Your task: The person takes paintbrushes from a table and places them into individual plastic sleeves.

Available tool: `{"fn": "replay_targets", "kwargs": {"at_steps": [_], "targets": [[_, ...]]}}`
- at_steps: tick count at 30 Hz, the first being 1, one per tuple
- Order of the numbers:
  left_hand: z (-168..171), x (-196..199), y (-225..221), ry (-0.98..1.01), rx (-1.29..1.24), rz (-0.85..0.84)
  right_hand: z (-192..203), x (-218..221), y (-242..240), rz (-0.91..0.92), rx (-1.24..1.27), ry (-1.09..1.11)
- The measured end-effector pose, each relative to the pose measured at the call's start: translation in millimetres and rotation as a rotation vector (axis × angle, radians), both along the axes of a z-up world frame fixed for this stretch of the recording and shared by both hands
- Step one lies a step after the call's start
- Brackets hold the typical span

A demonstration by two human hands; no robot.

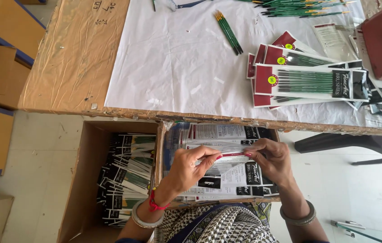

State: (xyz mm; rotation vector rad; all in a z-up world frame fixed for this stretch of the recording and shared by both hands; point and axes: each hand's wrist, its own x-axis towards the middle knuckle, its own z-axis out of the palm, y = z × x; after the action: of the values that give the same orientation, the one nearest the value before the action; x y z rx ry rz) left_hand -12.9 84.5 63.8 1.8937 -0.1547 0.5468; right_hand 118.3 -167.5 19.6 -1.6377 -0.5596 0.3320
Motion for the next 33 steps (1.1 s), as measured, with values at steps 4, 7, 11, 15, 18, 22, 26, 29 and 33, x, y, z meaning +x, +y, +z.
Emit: {"fn": "replay_targets", "kwargs": {"at_steps": [4, 7, 11, 15, 18, 22, 26, 29, 33], "targets": [[9.5, 9.5, 20.4, -0.049, 0.054, -0.177, 10.2, 18.5, 1.1, 0.307, 0.221, -0.089], [3.6, 14.1, 31.6, -0.108, 0.052, -0.299, 22.2, 23.5, 2.1, 0.451, 0.216, -0.161], [2.6, 17.6, 36.6, 0.004, 0.003, -0.356, 52.3, 16.5, 11.3, 0.454, 0.094, -0.324], [1.1, 18.5, 34.9, 0.104, 0.096, -0.287, 44.1, 8.1, 19.8, 0.375, -0.048, -0.461], [-4.5, 18.9, 32.0, -0.028, 0.045, -0.266, 3.9, 3.4, 15.1, 0.212, -0.095, -0.353], [-13.1, 16.2, 34.3, 0.025, 0.063, -0.208, 8.1, -17.0, 39.2, 0.145, 0.256, 0.132], [-5.8, 11.5, 40.3, -0.059, -0.05, -0.305, -35.2, -42.0, 26.8, 0.364, -0.211, -0.037], [-13.7, 4.8, 49.9, 0.021, -0.279, -0.323, 80.4, -34.5, -7.7, 0.15, 0.14, -0.531], [-41.0, 16.2, 53.9, 0.133, -0.101, -0.151, 79.0, 37.7, -62.4, -0.644, -0.055, -1.216]]}}
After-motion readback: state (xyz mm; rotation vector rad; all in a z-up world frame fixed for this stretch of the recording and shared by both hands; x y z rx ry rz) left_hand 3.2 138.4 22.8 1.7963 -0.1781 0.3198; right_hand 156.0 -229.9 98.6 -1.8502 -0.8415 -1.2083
